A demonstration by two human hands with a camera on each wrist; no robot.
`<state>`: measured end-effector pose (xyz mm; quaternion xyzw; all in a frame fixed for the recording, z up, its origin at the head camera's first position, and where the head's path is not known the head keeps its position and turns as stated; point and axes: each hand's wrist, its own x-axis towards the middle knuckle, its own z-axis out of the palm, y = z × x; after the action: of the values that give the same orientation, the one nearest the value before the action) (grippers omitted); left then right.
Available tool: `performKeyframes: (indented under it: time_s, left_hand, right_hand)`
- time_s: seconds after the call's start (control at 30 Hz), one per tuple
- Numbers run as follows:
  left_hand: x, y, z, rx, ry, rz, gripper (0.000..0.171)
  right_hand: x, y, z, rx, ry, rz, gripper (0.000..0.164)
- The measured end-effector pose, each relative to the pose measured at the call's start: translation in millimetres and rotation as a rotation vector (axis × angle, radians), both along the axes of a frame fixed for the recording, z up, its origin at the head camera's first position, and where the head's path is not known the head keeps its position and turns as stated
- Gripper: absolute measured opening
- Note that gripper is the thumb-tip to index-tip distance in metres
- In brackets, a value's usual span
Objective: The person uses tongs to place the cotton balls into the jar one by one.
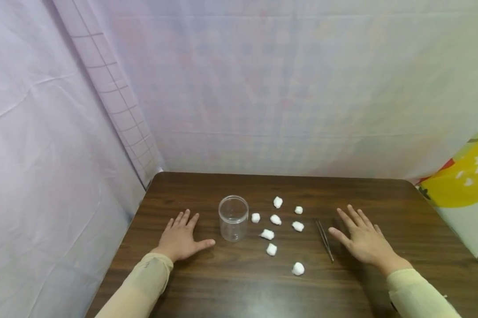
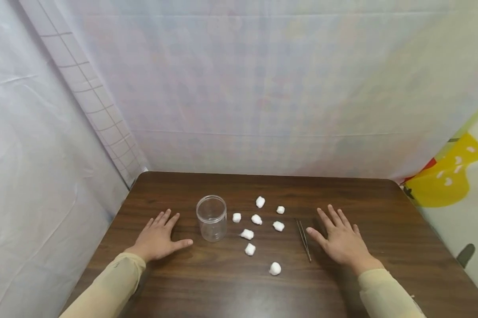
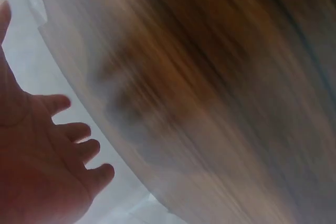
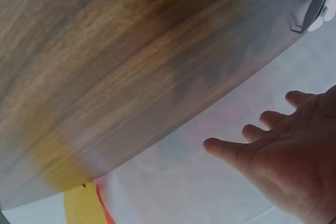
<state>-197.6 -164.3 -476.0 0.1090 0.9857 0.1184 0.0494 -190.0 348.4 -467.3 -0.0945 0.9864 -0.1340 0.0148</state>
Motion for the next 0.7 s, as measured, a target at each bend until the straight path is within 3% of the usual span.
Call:
performKeyframes:
  time_s: [0.13, 0.27, 0.43, 0.7]
  left_hand:
    - [-0.3, 13, -0.6, 0.014, -0.030, -0.048, 0.100]
    - [-2.1, 27, 1.7, 0.012, -0.038, -0.055, 0.096]
    - [-3.5, 43, 2.8, 0.046, -0.022, -0.024, 0.092]
    - [-7.1, 60, -7.2, 0.136, 0.042, 0.038, 0.087]
  right_hand:
    - [3.2, -1, 1.5, 0.001, 0.007, 0.001, 0.080]
    - [5.2, -5, 5.3, 0.016, 0.016, 0.010, 0.081]
    - [8.8, -14, 11.3, 0.067, 0.032, 0.043, 0.083]
    - [13.8, -26, 18.6, 0.113, 0.077, 0.094, 0.078]
